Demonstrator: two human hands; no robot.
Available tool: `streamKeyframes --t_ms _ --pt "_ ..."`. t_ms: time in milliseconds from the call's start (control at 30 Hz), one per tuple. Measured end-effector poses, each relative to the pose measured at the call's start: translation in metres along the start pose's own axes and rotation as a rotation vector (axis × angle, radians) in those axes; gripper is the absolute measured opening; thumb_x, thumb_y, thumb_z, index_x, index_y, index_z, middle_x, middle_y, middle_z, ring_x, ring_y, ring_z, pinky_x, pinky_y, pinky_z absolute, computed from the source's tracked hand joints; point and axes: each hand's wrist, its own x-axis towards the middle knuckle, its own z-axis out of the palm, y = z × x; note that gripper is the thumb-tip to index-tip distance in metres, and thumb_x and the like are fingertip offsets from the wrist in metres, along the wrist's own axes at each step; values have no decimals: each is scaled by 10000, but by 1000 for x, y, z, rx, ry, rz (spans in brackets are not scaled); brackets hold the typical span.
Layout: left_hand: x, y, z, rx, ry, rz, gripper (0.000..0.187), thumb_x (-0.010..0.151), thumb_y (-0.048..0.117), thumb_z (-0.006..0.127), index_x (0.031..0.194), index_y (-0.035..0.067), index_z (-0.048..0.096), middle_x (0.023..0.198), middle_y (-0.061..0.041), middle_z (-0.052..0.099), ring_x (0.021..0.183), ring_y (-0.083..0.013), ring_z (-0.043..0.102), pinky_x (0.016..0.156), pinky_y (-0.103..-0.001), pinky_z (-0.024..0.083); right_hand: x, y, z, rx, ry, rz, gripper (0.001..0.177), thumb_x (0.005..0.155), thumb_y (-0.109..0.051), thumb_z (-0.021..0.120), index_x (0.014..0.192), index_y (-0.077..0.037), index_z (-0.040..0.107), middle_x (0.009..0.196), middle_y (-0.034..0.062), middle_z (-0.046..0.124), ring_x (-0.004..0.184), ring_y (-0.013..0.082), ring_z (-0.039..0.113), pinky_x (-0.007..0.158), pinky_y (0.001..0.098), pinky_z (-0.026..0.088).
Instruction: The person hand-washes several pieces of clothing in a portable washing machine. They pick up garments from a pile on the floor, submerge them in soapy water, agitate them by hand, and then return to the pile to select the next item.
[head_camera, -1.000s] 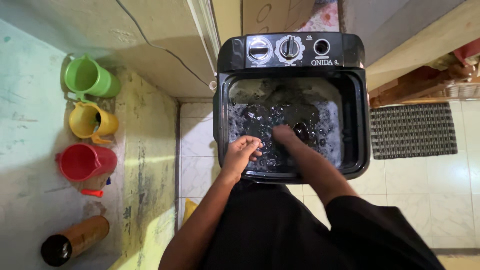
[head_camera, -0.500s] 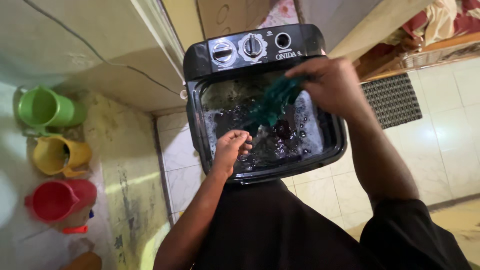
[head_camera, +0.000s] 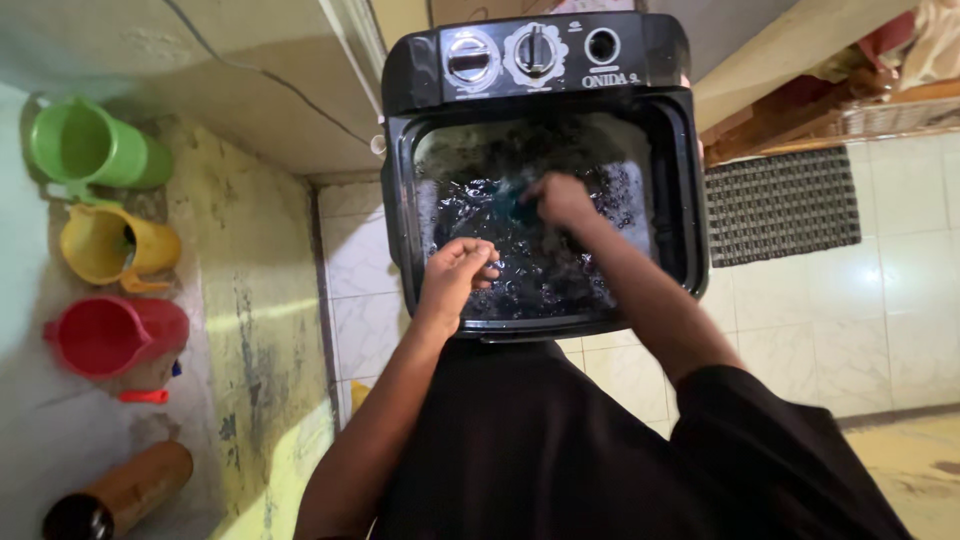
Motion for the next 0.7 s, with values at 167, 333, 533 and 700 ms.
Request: streamKeyframes --t_ms 167,333,533,700 --pt "-10 -6 6 126 -8 51 189 996 190 642 1079 35 714 975 -39 739 794 -99 687 684 -243 542 22 30 123 -162 -155 119 307 852 -213 692 1094 -32 745 1163 234 704 1072 399 685 911 489 549" --pt "-17 -12 -3 76 -14 56 191 997 185 633 1081 30 706 977 -36 733 790 -102 678 684 -245 536 32 27 109 -233 -186 76 362 826 -301 754 1069 -33 762 1146 232 717 1063 395 701 915 468 570" --pt "-6 -7 2 -98 -21 -41 170 1002 189 621 1048 45 698 968 -62 738 775 -131 698 658 -271 560 -21 -18 -78 10 38 -70 243 821 -363 777 1002 -211 832 914 91 785 824 277 741 805 423 587" --pt "7 4 17 -129 -65 -33 171 1021 180 617 1050 31 698 994 -87 740 771 -150 702 665 -277 567 -110 -87 -248 163 105 -46 184 926 -243 752 1087 -171 801 1014 53 792 804 162 743 751 357 600"
